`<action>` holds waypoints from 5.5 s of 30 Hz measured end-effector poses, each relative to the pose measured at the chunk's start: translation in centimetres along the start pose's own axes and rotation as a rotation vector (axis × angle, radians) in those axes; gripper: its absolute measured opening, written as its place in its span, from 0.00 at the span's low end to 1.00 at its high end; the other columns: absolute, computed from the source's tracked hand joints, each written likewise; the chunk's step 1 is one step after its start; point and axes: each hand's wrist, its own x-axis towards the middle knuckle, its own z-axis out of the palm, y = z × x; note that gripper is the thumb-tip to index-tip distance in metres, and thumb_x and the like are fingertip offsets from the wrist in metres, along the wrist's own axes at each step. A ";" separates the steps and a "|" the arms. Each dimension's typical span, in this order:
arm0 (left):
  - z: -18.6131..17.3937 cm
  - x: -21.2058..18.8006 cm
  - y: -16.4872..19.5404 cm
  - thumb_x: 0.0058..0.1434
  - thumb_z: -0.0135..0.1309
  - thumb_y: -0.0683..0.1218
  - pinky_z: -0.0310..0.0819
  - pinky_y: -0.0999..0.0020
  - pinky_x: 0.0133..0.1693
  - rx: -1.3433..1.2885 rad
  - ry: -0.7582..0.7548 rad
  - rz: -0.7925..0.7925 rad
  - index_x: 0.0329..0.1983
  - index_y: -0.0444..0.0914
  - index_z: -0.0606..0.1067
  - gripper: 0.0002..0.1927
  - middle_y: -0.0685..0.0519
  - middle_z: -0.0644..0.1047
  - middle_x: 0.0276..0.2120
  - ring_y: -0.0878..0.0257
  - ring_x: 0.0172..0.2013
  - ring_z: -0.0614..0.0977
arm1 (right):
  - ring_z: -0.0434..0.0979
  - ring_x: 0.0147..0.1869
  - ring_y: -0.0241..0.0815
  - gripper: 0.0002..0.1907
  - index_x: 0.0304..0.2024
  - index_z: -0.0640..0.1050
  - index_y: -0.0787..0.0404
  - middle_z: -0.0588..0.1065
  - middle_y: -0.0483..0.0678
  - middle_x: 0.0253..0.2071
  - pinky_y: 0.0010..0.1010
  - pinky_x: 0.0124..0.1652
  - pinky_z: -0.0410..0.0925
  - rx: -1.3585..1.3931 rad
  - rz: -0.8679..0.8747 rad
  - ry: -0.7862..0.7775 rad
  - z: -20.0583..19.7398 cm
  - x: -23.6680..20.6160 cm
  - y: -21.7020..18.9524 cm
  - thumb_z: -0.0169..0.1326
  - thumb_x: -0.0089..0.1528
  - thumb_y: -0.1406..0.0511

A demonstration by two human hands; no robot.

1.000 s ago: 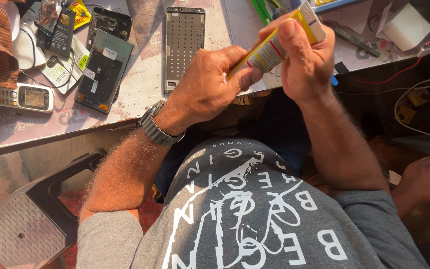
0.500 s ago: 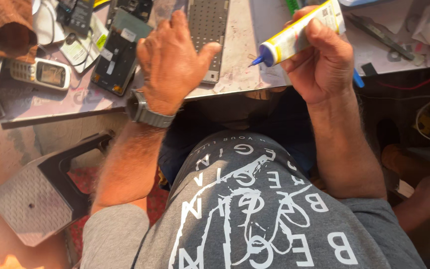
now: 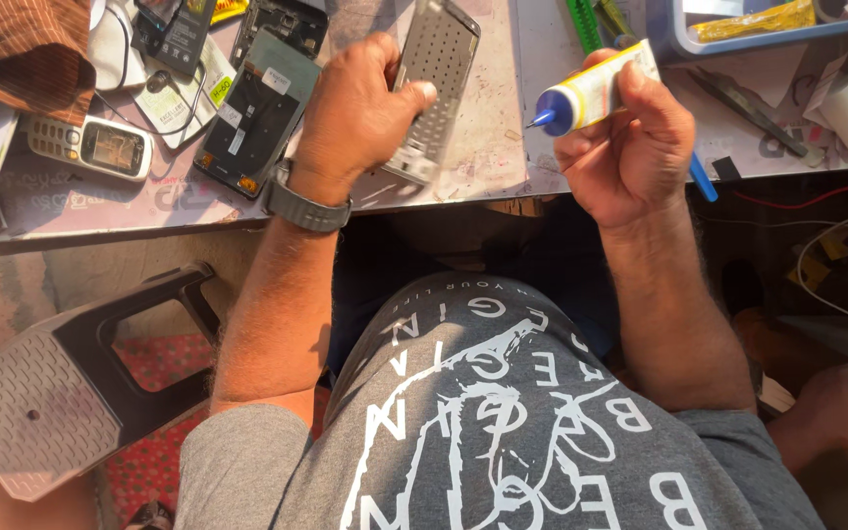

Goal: The person uses a green utility knife to carefully cut a ribbon cable attached to a smartphone screen. They then peel off a protective film from the screen and apply adhesive from a tube along the edge of a phone frame. The person handles the screen and frame throughout, preparing them for reassembly.

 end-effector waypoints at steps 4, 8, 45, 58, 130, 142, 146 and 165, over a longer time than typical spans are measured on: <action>-1.0 -0.8 -0.7 0.68 0.56 0.47 0.81 0.69 0.43 -0.554 -0.136 0.036 0.50 0.32 0.77 0.15 0.50 0.83 0.38 0.65 0.37 0.84 | 0.83 0.47 0.42 0.13 0.53 0.77 0.65 0.80 0.54 0.47 0.26 0.38 0.75 0.067 0.028 0.004 0.8 -0.1 -0.6 0.50 0.75 0.62; -1.4 -1.6 -0.8 0.73 0.51 0.44 0.81 0.71 0.47 -1.312 -0.359 0.007 0.57 0.29 0.72 0.15 0.46 0.81 0.45 0.65 0.41 0.84 | 0.83 0.45 0.44 0.14 0.51 0.75 0.67 0.80 0.57 0.45 0.29 0.37 0.76 0.131 0.039 -0.002 1.8 -0.5 -1.0 0.49 0.76 0.61; 3.3 -3.0 0.8 0.76 0.34 0.71 0.88 0.51 0.45 -1.492 -0.413 0.302 0.60 0.27 0.70 0.42 0.35 0.78 0.53 0.44 0.48 0.87 | 0.80 0.30 0.52 0.12 0.56 0.70 0.66 0.78 0.65 0.43 0.37 0.26 0.70 -0.821 -0.325 -0.010 4.3 -2.9 3.6 0.57 0.77 0.65; 3.8 -3.1 1.2 0.76 0.30 0.72 0.89 0.48 0.44 -1.676 -0.502 0.149 0.62 0.25 0.68 0.45 0.34 0.78 0.54 0.42 0.47 0.87 | 0.81 0.34 0.53 0.13 0.57 0.70 0.66 0.77 0.64 0.44 0.39 0.27 0.75 -0.836 -0.366 -0.040 4.6 -2.9 3.7 0.59 0.79 0.65; 5.0 -3.6 2.5 0.75 0.28 0.70 0.88 0.49 0.36 -1.764 -0.484 0.225 0.64 0.26 0.66 0.43 0.31 0.76 0.55 0.37 0.44 0.87 | 0.85 0.37 0.51 0.12 0.57 0.69 0.66 0.80 0.65 0.45 0.37 0.34 0.81 -1.139 -0.480 -0.130 6.2 -3.8 2.8 0.57 0.81 0.66; 5.3 -3.0 2.1 0.75 0.31 0.66 0.85 0.52 0.53 -1.953 -0.506 0.011 0.63 0.27 0.67 0.39 0.33 0.76 0.54 0.46 0.53 0.83 | 0.85 0.39 0.50 0.11 0.51 0.69 0.66 0.79 0.60 0.43 0.37 0.39 0.82 -1.195 -0.559 -0.111 8.1 -2.1 3.2 0.57 0.70 0.71; 6.2 -2.9 1.0 0.75 0.37 0.63 0.80 0.58 0.56 -1.473 -0.059 0.336 0.61 0.29 0.68 0.33 0.39 0.77 0.53 0.54 0.54 0.80 | 0.85 0.51 0.49 0.13 0.57 0.67 0.64 0.77 0.59 0.52 0.36 0.51 0.83 -1.167 -0.551 -0.306 9.2 -1.1 3.0 0.53 0.72 0.75; 8.9 -3.3 0.7 0.81 0.43 0.49 0.79 0.66 0.49 -1.702 -0.096 0.251 0.50 0.30 0.73 0.16 0.50 0.80 0.44 0.67 0.46 0.80 | 0.74 0.37 0.48 0.05 0.48 0.68 0.60 0.70 0.56 0.36 0.41 0.41 0.72 -0.689 -0.525 -0.222 6.8 1.0 4.5 0.44 0.71 0.66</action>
